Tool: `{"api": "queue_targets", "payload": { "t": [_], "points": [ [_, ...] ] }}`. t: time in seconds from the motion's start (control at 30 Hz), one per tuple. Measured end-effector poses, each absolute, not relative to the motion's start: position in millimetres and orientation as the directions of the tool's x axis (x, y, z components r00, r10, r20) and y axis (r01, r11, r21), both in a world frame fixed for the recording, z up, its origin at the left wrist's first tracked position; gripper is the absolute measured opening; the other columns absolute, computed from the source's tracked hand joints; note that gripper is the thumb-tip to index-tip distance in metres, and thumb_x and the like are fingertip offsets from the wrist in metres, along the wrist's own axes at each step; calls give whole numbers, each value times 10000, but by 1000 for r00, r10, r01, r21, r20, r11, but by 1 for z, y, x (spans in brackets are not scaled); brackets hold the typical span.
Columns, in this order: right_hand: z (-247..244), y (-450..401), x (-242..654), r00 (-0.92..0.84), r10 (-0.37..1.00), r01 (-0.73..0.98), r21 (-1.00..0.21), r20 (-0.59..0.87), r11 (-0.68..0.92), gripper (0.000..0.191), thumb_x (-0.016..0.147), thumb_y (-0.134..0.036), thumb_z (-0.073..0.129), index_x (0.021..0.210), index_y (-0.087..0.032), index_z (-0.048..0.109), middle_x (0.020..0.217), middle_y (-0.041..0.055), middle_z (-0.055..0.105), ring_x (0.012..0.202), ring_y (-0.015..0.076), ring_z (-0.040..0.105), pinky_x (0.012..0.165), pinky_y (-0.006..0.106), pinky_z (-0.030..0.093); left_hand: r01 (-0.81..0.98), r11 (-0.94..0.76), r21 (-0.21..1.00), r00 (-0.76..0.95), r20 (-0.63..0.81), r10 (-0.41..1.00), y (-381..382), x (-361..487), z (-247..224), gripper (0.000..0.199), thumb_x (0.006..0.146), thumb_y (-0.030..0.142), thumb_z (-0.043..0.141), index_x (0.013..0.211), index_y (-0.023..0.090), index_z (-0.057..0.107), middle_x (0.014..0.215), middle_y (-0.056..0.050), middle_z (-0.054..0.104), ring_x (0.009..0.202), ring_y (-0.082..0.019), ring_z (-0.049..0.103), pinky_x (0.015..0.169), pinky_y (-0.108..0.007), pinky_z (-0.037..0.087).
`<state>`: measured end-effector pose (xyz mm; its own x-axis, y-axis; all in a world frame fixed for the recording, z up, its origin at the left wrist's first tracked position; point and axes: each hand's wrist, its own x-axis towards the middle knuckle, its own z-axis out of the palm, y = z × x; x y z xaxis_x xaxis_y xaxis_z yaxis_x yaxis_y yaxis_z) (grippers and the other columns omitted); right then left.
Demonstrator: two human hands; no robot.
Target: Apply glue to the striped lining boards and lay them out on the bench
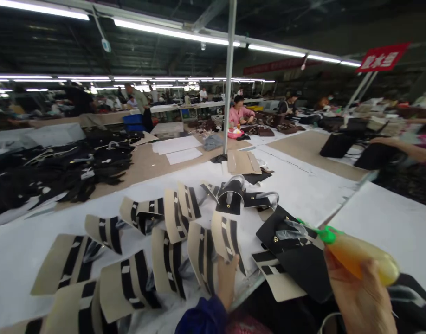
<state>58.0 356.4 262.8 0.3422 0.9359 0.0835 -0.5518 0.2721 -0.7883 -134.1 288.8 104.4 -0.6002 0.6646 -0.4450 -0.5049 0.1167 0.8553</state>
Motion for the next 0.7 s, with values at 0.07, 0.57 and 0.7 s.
{"api": "queue_targets", "payload": {
  "t": [0.07, 0.57, 0.7],
  "points": [
    [264, 356, 62, 392, 920, -589, -767, 5, 255, 434, 684, -442, 854, 1034, -228, 711, 1137, 23, 658, 1061, 163, 643, 826, 235, 603, -537, 174, 826, -522, -487, 701, 274, -137, 104, 644, 718, 277, 748, 1308, 258, 489, 1416, -128, 586, 1219, -304, 631, 904, -376, 577],
    [263, 276, 187, 653, 752, -516, -780, -90, 355, 566, 659, -517, 857, 1121, -234, 694, 1272, 50, 632, 1177, 189, 603, 846, 233, 585, -124, 450, 884, -103, -463, 880, 277, -75, 114, 443, 861, 402, 638, 1243, 181, 597, 1373, -159, 625, 1286, -278, 584, 1019, -372, 518],
    [264, 258, 217, 675, 738, -457, -791, -10, 407, 561, 715, -508, 827, 1176, -228, 673, 1285, 59, 626, 1163, 201, 617, 832, 257, 598, 141, 363, 921, -237, -324, 916, 344, -53, 119, 497, 972, 296, 534, 1453, 221, 430, 1606, -106, 355, 1460, -264, 357, 1194, -481, 311]
  ]
}}
